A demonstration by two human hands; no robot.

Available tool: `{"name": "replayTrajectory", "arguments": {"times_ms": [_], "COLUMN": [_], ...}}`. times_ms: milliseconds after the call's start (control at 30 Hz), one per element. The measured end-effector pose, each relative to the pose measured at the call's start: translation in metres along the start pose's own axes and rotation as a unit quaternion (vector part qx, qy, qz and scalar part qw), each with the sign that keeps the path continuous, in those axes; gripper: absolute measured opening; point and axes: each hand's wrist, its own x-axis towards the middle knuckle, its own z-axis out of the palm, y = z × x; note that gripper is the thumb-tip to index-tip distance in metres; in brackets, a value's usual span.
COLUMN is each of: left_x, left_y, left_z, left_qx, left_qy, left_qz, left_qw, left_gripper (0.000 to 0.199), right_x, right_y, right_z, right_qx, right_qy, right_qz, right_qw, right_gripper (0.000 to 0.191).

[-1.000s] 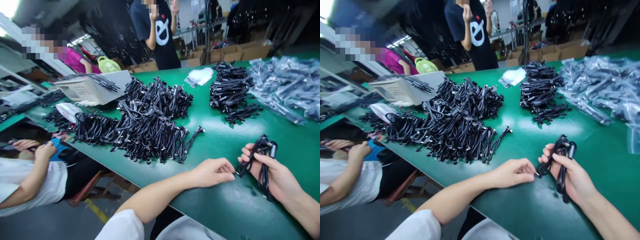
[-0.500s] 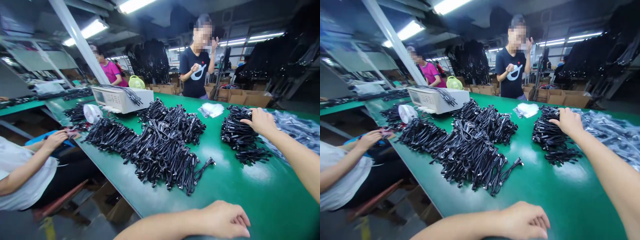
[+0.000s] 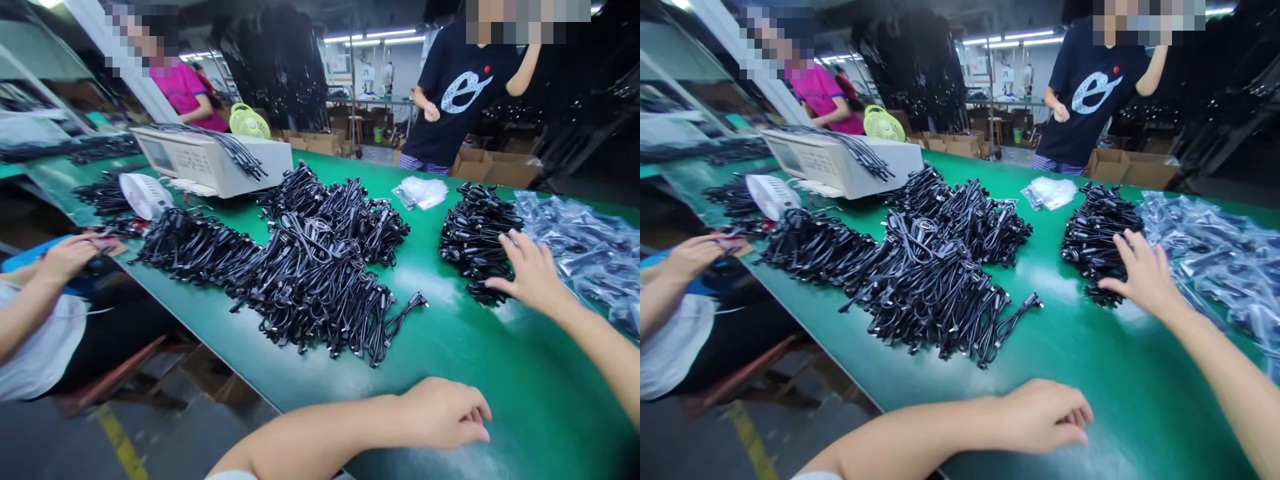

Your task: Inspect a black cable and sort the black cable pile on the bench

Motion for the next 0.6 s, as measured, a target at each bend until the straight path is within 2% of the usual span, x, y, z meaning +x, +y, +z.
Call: {"name": "replayTrajectory", "arguments": {"times_ms": [100, 167, 233, 433, 533, 600], "left_x": [0.0, 0.001, 0.0, -0.002, 0.005, 0.005], "left_y": [0.003, 0.004, 0.004, 0.0, 0.001, 0.008], "left_z": [0.001, 0.002, 0.002, 0.0, 0.004, 0.001], "left_qx": [0.04, 0.052, 0.053, 0.05, 0.057, 0.067], "left_qy": [0.006, 0.016, 0.021, 0.003, 0.0, -0.013], "left_qz": [0.018, 0.022, 0.017, 0.017, 0.014, 0.013], "left_qw": [0.999, 0.998, 0.998, 0.999, 0.998, 0.998], "left_gripper": [0.034, 0.032, 0.032, 0.036, 0.037, 0.04], "right_x": [-0.05, -0.059, -0.049, 0.008, 0.026, 0.033], "right_y": [-0.019, -0.023, -0.022, -0.013, -0.011, -0.014], "right_z": [0.008, 0.019, 0.033, 0.066, 0.072, 0.068], "right_qx": [-0.016, -0.028, -0.038, -0.042, -0.02, 0.006], "right_qy": [-0.028, -0.033, -0.028, -0.005, -0.008, -0.011], "right_qz": [-0.05, -0.056, -0.048, -0.008, -0.001, 0.005], "right_qw": [0.998, 0.998, 0.998, 0.999, 1.0, 1.0], "right_gripper": [0.086, 0.078, 0.075, 0.081, 0.078, 0.078]}}
